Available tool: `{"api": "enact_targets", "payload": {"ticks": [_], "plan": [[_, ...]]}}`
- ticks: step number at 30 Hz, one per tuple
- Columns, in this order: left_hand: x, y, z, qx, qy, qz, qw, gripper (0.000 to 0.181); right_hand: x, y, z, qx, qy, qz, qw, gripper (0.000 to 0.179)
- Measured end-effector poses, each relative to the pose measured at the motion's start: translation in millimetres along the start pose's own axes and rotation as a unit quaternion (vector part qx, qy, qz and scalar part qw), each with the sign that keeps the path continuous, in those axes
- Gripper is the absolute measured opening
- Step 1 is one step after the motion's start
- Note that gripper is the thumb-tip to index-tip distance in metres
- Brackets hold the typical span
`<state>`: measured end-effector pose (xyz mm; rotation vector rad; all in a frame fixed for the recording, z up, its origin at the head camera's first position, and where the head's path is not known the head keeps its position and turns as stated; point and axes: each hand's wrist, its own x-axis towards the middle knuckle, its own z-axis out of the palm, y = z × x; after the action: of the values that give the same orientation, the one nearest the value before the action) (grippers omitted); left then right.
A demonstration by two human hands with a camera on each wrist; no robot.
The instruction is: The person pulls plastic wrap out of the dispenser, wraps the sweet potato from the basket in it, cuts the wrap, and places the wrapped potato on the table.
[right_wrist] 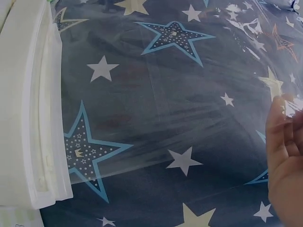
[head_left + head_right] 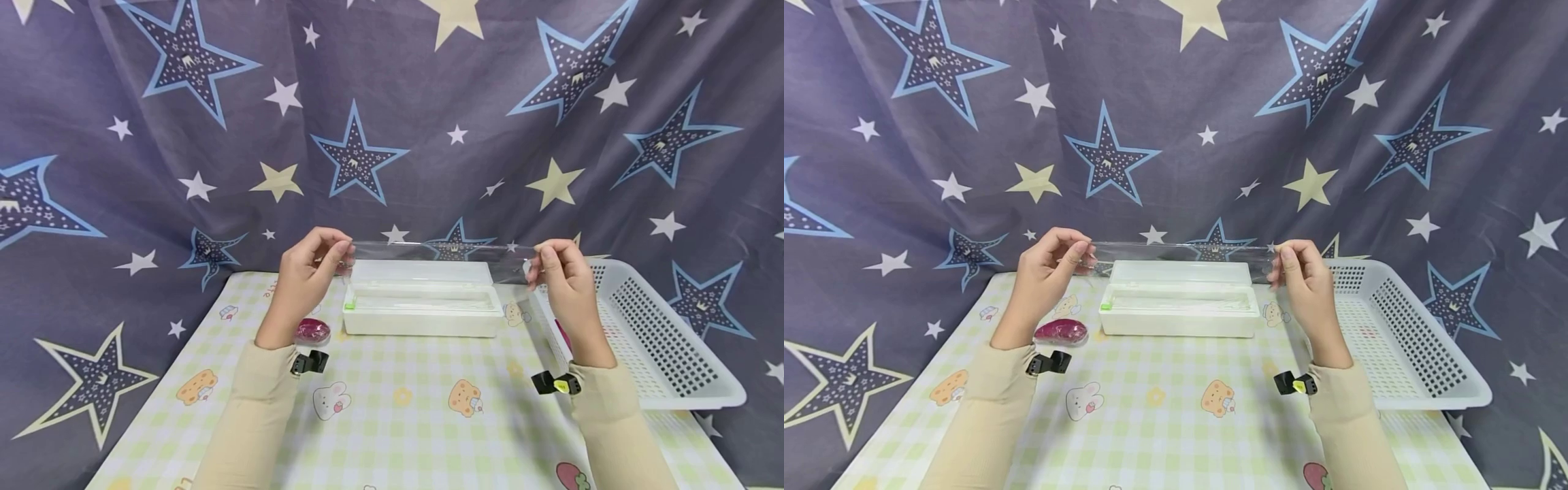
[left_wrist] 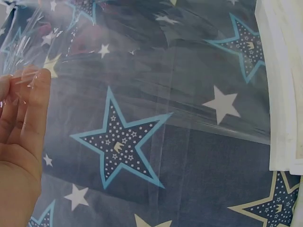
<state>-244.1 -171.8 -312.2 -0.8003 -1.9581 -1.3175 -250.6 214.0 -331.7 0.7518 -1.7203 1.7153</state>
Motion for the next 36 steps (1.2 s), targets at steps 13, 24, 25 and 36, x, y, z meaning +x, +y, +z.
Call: {"api": "enact_targets", "payload": {"ticks": [13,24,25,36], "plan": [[-13.3,5.7,4.4,-0.014,-0.017,-0.043,0.9988,0.011,-13.9,9,0,0.022,-0.019,0.060,0.9978,0.023],[-28.0,-3.8,8.5,-0.009,-0.027,-0.114,0.9930,0.010,-28.1,16,-1,-0.041,-0.012,0.120,0.9919,0.028],[-29.9,-8.2,8.5,-0.013,-0.031,-0.120,0.9922,0.011,-29.3,17,-1,-0.042,-0.014,0.123,0.9915,0.027],[-46.0,-32.5,8.6,-0.030,-0.060,-0.100,0.9927,0.012,-41.1,30,-4,-0.036,-0.032,0.125,0.9910,0.021]]}}
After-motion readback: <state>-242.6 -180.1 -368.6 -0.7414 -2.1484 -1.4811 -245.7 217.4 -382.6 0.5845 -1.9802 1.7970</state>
